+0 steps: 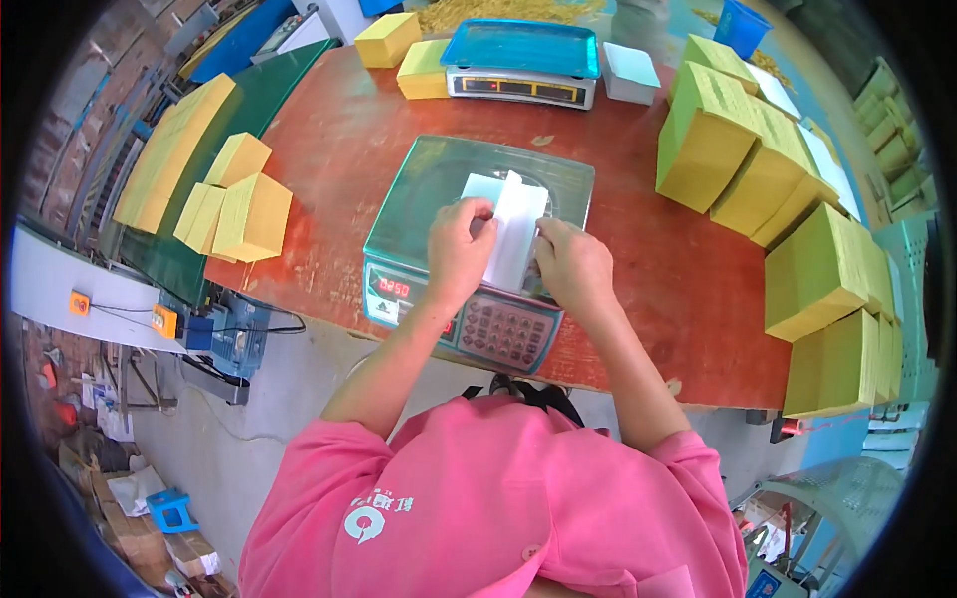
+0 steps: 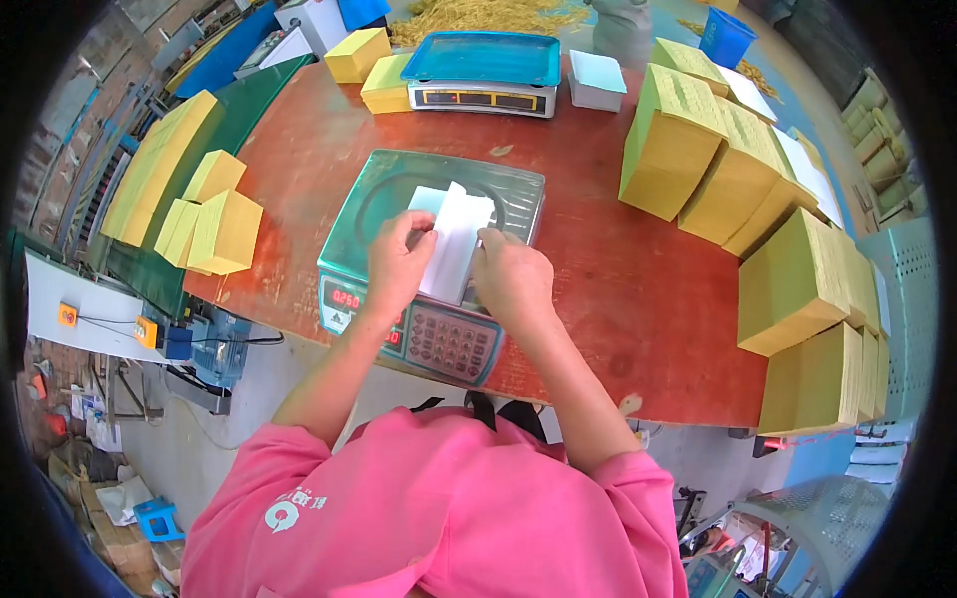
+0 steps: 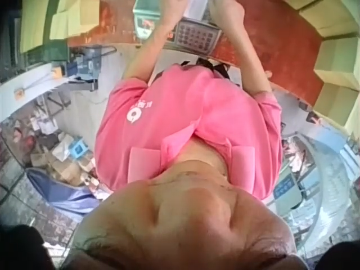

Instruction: Weighing paper sheets and bundling stacks with a strap machine in a paper mill.

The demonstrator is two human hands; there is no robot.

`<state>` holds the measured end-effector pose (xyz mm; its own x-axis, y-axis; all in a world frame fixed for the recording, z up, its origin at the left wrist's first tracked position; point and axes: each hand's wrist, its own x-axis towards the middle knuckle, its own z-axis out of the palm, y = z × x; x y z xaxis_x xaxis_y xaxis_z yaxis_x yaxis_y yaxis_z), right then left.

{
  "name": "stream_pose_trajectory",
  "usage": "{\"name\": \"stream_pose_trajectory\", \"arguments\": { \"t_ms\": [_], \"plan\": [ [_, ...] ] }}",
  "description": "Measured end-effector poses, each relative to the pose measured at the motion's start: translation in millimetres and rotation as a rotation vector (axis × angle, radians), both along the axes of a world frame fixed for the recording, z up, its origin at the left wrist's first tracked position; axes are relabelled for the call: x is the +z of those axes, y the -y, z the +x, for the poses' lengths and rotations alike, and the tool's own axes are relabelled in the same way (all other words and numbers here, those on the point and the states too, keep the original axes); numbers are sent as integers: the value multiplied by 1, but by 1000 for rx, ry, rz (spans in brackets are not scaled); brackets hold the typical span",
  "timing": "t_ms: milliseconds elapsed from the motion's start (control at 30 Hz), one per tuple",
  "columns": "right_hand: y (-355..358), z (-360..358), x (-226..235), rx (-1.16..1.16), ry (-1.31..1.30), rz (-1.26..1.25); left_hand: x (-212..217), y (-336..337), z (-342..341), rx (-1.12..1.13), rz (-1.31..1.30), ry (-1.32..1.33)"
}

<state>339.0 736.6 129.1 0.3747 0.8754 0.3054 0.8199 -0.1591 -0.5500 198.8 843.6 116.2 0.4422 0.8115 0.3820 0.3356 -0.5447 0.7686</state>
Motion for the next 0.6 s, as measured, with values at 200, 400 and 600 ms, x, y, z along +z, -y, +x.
{"name": "stream_pose_trajectory", "arguments": {
  "t_ms": [200,400,600],
  "plan": [
    [-5,-4,4,51,-436,158,6,-5,-2,-130,59,-68],
    [-16,-12,6,83,-729,146,11,-8,-5,-159,-284,37],
    [-17,-12,3,86,-878,151,9,-10,-4,-181,-364,50]
  ]
}}
